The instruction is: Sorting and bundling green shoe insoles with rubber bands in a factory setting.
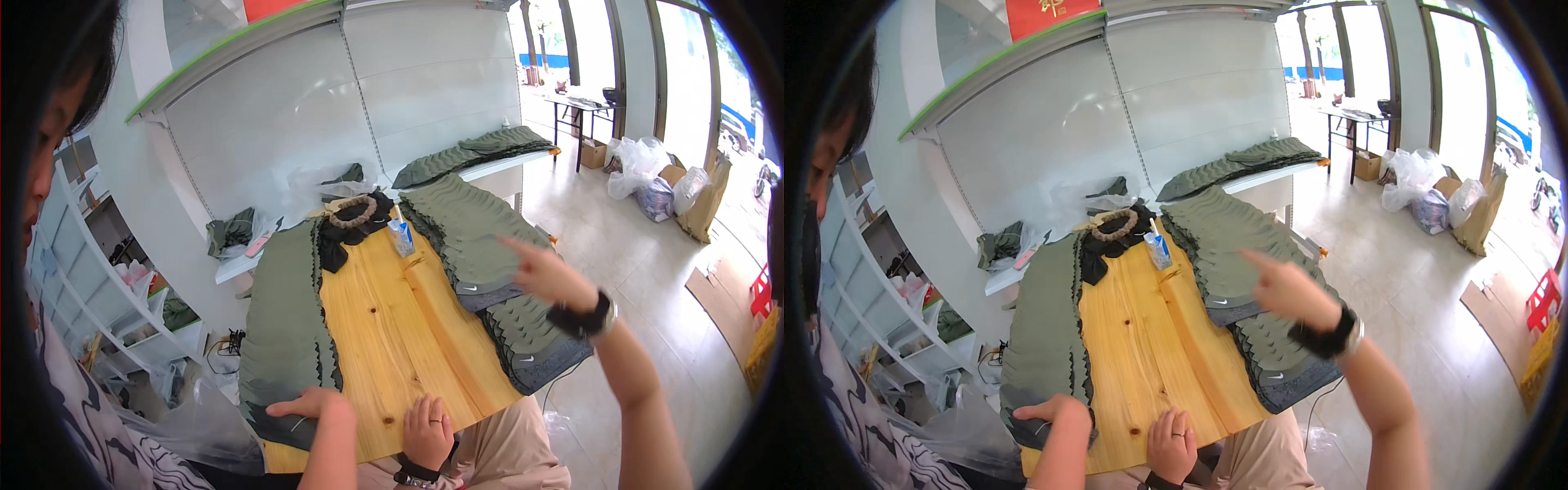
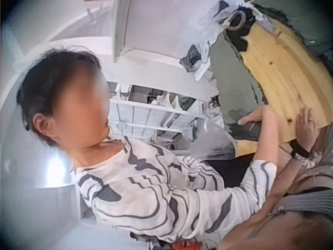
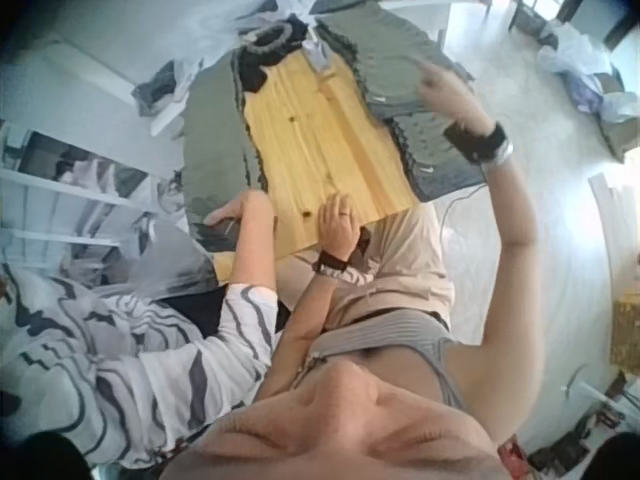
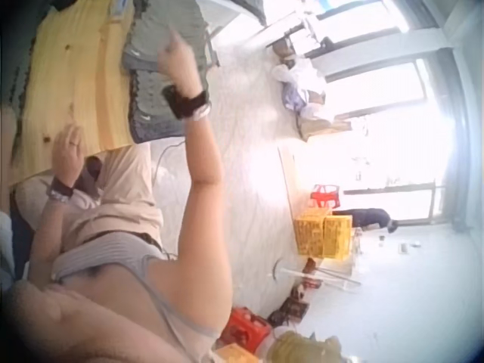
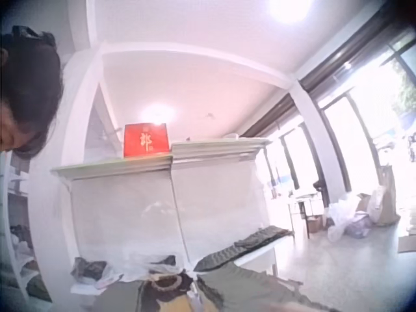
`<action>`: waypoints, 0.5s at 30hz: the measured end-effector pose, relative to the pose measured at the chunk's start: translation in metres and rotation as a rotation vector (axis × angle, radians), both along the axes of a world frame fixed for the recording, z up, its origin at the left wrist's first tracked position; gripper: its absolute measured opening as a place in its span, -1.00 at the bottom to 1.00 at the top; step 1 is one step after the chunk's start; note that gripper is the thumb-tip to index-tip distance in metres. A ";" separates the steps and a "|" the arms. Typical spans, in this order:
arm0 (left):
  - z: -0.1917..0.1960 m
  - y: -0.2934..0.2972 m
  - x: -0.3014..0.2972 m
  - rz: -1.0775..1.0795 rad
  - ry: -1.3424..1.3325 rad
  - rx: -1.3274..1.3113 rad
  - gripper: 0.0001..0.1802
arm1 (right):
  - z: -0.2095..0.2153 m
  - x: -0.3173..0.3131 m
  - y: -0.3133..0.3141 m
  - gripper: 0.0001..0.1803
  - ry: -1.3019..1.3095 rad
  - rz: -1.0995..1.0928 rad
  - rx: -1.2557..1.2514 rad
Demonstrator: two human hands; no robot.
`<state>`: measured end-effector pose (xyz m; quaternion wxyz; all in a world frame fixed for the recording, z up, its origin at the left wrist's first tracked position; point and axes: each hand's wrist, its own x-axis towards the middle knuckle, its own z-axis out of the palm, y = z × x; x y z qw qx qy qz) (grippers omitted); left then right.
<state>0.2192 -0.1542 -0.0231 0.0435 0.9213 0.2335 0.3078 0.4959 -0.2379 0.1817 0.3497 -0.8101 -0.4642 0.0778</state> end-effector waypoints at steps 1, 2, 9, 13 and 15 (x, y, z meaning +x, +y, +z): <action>-0.001 0.001 0.000 0.007 0.001 -0.007 -0.61 | -0.006 -0.031 -0.003 -0.32 0.032 0.065 0.016; -0.001 0.004 -0.001 0.020 0.004 -0.013 -0.60 | -0.016 -0.056 -0.007 -0.38 0.065 0.135 0.010; 0.002 0.000 0.004 0.011 -0.041 -0.059 -0.62 | -0.112 -0.155 -0.012 -0.52 0.420 0.334 0.151; 0.000 -0.001 0.000 -0.008 0.001 -0.086 -0.58 | -0.137 -0.173 0.000 -0.62 0.433 0.264 0.197; -0.002 -0.002 -0.003 -0.025 0.047 -0.116 -0.53 | -0.143 -0.176 0.006 -0.64 0.405 0.272 0.215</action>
